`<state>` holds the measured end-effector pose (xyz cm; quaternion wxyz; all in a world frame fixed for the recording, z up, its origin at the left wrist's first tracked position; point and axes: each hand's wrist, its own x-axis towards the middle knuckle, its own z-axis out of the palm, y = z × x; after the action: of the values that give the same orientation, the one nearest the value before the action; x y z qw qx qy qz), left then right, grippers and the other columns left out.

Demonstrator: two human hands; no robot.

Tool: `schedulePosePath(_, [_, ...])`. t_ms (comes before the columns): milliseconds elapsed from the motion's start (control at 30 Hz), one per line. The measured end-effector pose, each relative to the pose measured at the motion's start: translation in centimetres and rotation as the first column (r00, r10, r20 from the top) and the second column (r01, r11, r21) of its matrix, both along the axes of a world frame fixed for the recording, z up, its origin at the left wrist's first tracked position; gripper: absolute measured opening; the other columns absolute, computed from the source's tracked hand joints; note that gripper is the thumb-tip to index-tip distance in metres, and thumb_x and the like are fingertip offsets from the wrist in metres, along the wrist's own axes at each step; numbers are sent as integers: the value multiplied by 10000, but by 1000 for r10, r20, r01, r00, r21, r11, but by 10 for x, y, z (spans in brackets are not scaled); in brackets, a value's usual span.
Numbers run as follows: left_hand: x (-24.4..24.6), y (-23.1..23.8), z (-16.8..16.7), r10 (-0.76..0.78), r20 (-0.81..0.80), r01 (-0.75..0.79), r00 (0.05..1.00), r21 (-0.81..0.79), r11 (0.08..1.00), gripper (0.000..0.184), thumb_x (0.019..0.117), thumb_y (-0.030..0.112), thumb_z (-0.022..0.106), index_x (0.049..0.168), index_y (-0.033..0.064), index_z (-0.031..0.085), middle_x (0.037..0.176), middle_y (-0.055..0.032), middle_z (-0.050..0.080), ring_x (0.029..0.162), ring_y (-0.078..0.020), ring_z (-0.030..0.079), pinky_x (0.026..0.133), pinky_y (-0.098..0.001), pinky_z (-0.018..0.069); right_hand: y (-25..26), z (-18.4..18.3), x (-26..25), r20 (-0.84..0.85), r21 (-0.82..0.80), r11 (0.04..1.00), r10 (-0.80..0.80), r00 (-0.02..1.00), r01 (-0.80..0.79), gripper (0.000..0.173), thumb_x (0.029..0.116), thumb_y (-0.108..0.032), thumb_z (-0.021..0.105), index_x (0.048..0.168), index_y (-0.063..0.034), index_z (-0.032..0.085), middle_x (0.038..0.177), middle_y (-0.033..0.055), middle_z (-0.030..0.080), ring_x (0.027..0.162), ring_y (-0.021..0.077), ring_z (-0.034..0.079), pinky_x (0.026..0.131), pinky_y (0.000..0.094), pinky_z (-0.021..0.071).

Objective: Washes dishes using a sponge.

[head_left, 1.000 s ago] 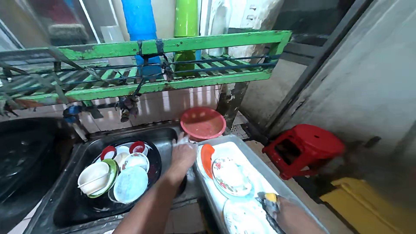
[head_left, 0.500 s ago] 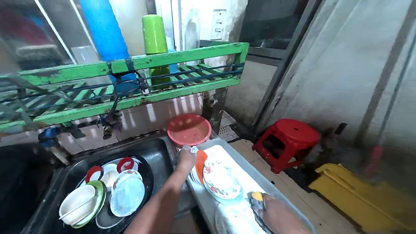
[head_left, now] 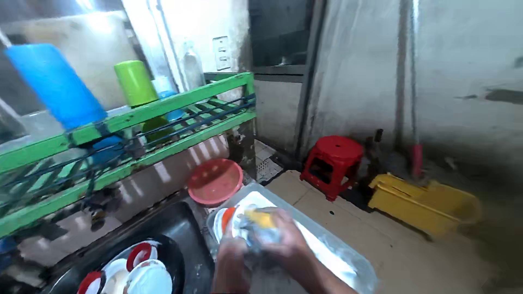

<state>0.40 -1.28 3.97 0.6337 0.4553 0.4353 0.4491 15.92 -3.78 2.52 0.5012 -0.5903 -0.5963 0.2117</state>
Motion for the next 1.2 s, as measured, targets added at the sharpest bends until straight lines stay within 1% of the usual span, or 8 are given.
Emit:
schedulePosePath(233, [21, -3, 5, 197, 33, -196, 980, -43, 980, 417, 1097, 211, 404, 1468, 32, 471, 1267, -157, 633, 1083, -188, 651, 911, -379, 560, 27, -4, -31, 61, -117, 992, -44, 997, 51, 577, 829, -284, 753, 1330, -20, 644, 1368, 227, 607, 1320, 406, 533, 1123, 547, 421])
schedulePosePath(333, [2, 20, 16, 287, -31, -285, 958, 55, 957, 447, 1125, 293, 333, 1440, 48, 534, 1317, -123, 642, 1153, -162, 650, 989, -368, 542, 11, -21, -48, 145, 137, 990, 17, 989, -37, 495, 812, -338, 791, 1190, -27, 715, 1204, 189, 704, 1159, 382, 648, 987, 545, 530])
schedulePosePath(467, [1, 9, 8, 231, 53, -230, 971, -31, 973, 427, 1120, 252, 349, 1452, 28, 496, 1336, -165, 609, 1170, -212, 629, 982, -417, 538, 29, -8, -6, 168, -303, 953, 78, 983, -23, 605, 804, -266, 772, 1340, -25, 629, 1401, 218, 575, 1350, 402, 496, 1135, 554, 400])
schedulePosePath(667, [15, -19, -4, 123, 38, -126, 992, 93, 988, 452, 1110, 185, 295, 1478, -39, 430, 1415, -189, 544, 1269, -169, 561, 1068, -349, 476, 29, -12, -34, -125, -70, 996, -59, 990, 50, 640, 759, -251, 783, 1316, 25, 631, 1375, 224, 608, 1321, 382, 540, 1103, 536, 441])
schedulePosePath(767, [12, -19, -3, 57, 66, -70, 996, 204, 977, 527, 1102, 228, 237, 1552, -33, 316, 1565, -188, 408, 1398, -151, 453, 1154, -329, 390, 47, 6, -9, -648, -354, 934, -284, 706, 51, 609, 914, -35, 647, 1470, 16, 402, 1241, 217, 619, 1076, 267, 652, 892, 432, 564])
schedulePosePath(900, [12, -4, 0, 276, -25, -277, 961, -136, 951, 665, 1108, 505, 155, 1490, 29, 421, 1373, -207, 562, 1189, -253, 608, 958, -467, 537, 43, 28, 6, -899, -193, 972, -231, 373, 137, 468, 958, -37, 588, 1404, -24, 448, 984, 148, 661, 774, 193, 678, 656, 354, 588])
schedulePosePath(1033, [-5, 17, 7, 288, 271, -153, 918, -428, 891, 312, 1083, 177, 375, 1287, -33, 486, 1078, -247, 662, 876, -354, 706, 709, -499, 617, 23, 26, 30, -891, -65, 991, -6, 455, -115, 457, 910, -90, 559, 1351, -19, 460, 930, 103, 686, 754, 168, 695, 673, 324, 608])
schedulePosePath(1200, [12, -7, 12, 43, 85, -17, 995, -290, 957, 389, 917, -121, 452, 1293, -27, 490, 1017, -150, 675, 870, -208, 701, 756, -394, 608, 22, 2, 26, -330, -507, 862, -205, 921, 10, 639, 902, -179, 736, 1475, -45, 486, 1279, 238, 643, 1172, 356, 639, 1014, 547, 505])
